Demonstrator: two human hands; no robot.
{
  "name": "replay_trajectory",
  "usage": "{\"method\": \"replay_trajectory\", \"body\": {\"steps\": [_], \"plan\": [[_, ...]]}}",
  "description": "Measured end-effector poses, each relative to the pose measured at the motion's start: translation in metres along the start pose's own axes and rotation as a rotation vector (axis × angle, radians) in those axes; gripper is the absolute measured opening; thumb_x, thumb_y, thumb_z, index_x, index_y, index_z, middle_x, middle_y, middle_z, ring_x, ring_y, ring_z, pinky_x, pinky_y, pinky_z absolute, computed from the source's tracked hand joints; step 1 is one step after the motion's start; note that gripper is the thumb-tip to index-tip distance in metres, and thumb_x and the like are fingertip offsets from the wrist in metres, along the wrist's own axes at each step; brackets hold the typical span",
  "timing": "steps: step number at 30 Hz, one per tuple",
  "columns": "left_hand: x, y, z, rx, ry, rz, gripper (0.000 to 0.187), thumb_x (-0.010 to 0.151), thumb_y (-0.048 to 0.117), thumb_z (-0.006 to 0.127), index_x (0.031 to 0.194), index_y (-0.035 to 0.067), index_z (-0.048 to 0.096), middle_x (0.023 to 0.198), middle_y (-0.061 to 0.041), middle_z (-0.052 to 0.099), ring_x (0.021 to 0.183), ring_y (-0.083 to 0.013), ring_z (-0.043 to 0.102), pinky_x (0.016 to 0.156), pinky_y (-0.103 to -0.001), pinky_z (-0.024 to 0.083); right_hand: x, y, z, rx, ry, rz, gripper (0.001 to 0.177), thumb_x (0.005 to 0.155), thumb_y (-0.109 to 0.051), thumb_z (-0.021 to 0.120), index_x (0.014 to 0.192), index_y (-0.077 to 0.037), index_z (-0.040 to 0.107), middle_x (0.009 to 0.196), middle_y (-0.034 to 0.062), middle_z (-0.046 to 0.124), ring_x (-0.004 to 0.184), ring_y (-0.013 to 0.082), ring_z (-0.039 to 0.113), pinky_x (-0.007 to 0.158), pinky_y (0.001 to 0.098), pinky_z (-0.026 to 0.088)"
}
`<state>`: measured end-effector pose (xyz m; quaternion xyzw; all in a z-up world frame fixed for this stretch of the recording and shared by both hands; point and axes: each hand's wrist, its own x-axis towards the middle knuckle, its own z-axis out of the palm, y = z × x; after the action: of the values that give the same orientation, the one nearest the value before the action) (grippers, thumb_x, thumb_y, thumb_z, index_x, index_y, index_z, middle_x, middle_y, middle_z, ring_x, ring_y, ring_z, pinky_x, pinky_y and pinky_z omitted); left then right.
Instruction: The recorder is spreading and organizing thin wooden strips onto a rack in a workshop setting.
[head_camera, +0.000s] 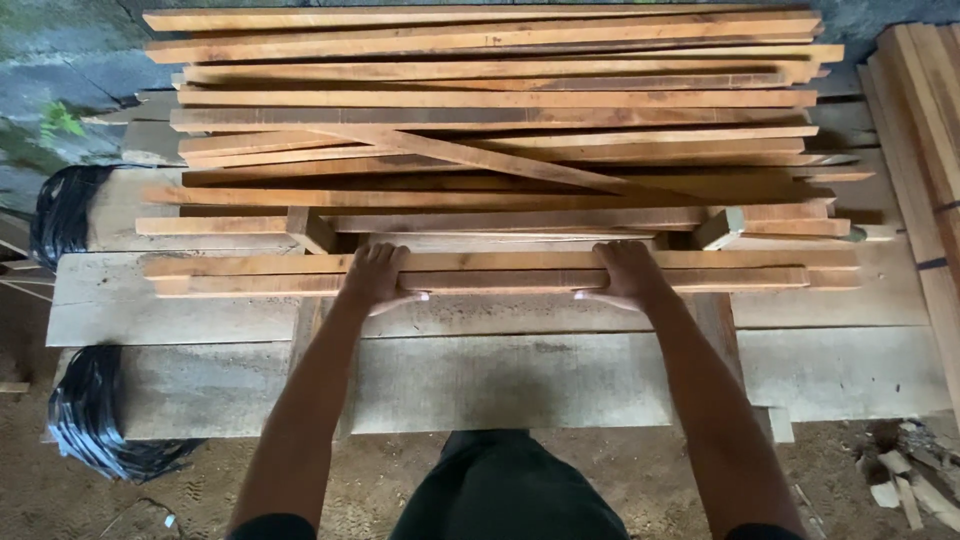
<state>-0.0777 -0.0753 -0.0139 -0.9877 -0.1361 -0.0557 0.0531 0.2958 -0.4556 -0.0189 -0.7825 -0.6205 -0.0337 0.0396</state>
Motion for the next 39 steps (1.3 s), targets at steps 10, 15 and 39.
{"method": "replay_trajectory", "body": {"steps": [10,15,39], "plan": [[0.012,0.005,-0.045,-0.026,0.218,0.059,0.080,0.057,0.087,0.070,0.101,0.021,0.064,0.090,0.001,0.062,0.086,-0.0202,0.069,0.075,-0.042,0.057,0.006,-0.016,-0.032,-0.031,0.121,0.021,0.087,0.058,-0.083,0.077,0.112,-0.016,0.062,0.090,0.0100,0.066,0.079,0.0323,0.072,0.073,0.0464,0.058],[0.009,0.015,-0.058,-0.063,0.218,0.036,0.080,0.052,0.081,0.078,0.103,0.020,0.066,0.091,0.001,0.064,0.089,-0.0210,0.068,0.078,-0.043,0.055,0.009,-0.019,-0.041,-0.087,-0.125,0.083,0.088,0.066,-0.087,0.068,0.119,-0.017,0.059,0.103,0.0069,0.068,0.099,0.0255,0.072,0.085,0.0423,0.057],[0.071,0.103,-0.030,-0.183,-0.267,0.017,0.098,0.068,0.100,0.047,0.114,0.014,0.053,0.108,-0.007,0.061,0.109,-0.0245,0.065,0.094,-0.042,0.051,0.066,-0.090,-0.011,0.017,-0.078,-0.073,0.087,0.078,-0.088,0.059,0.111,-0.008,0.058,0.099,0.0134,0.066,0.096,0.0309,0.072,0.081,0.0459,0.058]]}}
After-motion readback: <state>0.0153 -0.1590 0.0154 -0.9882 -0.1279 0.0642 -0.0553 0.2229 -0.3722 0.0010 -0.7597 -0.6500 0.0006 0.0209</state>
